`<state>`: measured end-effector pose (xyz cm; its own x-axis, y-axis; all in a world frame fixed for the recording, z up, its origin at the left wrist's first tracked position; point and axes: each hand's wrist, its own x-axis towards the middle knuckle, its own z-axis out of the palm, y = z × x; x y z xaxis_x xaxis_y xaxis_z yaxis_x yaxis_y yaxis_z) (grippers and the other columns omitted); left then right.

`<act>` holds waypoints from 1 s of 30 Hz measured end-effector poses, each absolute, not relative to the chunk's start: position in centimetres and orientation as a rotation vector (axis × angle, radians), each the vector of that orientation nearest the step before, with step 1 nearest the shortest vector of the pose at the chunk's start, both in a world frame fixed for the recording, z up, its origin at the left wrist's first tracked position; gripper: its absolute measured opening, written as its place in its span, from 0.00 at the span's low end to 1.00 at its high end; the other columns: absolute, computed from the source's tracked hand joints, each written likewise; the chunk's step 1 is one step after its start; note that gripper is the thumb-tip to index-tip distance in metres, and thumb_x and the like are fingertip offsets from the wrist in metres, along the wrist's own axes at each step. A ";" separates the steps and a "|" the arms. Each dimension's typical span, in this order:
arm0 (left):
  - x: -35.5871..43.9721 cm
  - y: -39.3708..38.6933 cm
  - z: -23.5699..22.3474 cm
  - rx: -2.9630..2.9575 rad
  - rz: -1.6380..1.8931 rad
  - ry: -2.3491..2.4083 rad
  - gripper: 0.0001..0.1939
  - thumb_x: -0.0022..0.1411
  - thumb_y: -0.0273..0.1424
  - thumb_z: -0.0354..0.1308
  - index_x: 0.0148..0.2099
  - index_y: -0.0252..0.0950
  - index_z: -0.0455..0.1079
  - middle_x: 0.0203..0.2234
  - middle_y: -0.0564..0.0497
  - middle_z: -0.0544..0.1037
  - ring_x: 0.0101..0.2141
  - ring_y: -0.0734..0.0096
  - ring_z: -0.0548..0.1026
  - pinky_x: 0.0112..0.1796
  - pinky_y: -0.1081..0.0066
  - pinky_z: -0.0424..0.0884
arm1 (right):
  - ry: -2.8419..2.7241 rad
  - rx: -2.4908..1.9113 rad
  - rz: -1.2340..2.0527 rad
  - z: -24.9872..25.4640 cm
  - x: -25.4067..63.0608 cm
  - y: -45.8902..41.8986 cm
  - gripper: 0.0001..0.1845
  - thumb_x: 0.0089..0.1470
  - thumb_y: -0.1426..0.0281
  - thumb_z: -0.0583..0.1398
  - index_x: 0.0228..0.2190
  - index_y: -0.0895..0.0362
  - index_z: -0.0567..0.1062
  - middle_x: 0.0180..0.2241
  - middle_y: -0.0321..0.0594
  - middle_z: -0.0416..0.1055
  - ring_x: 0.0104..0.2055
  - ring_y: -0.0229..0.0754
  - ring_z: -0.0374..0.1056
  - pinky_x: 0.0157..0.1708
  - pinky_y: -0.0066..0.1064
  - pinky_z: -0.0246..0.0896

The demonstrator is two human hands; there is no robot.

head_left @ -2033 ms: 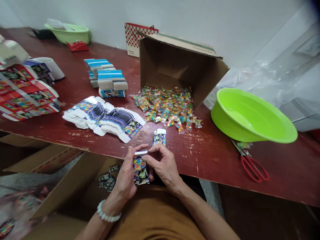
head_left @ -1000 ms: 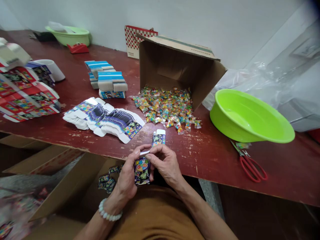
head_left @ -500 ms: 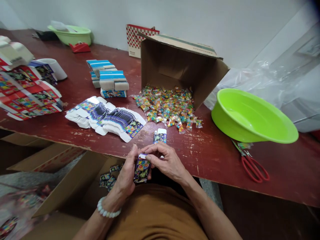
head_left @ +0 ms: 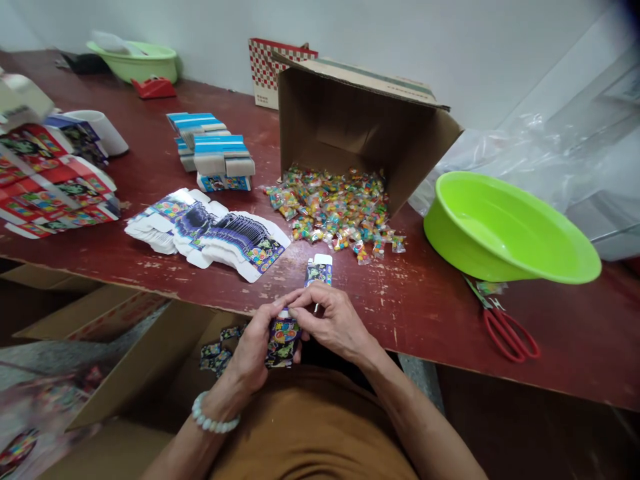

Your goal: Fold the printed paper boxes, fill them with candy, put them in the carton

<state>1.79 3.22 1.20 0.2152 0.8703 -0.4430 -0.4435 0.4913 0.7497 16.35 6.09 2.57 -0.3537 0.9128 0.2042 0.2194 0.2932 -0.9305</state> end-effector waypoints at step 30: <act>2.1 2.9 1.8 0.437 1.012 0.897 0.24 0.62 0.42 0.57 0.57 0.36 0.68 0.27 0.51 0.80 0.16 0.70 0.74 0.17 0.73 0.71 | -1.741 -0.989 0.993 0.3 16.3 4.6 0.13 0.53 0.73 0.65 0.42 0.52 0.76 0.44 0.41 0.69 0.43 0.40 0.68 0.44 0.34 0.67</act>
<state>2.10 2.90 1.76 0.2298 0.8691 -0.4379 -0.5390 0.4883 0.6863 16.35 4.57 0.30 -0.3000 0.9071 0.2953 0.2075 0.3642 -0.9079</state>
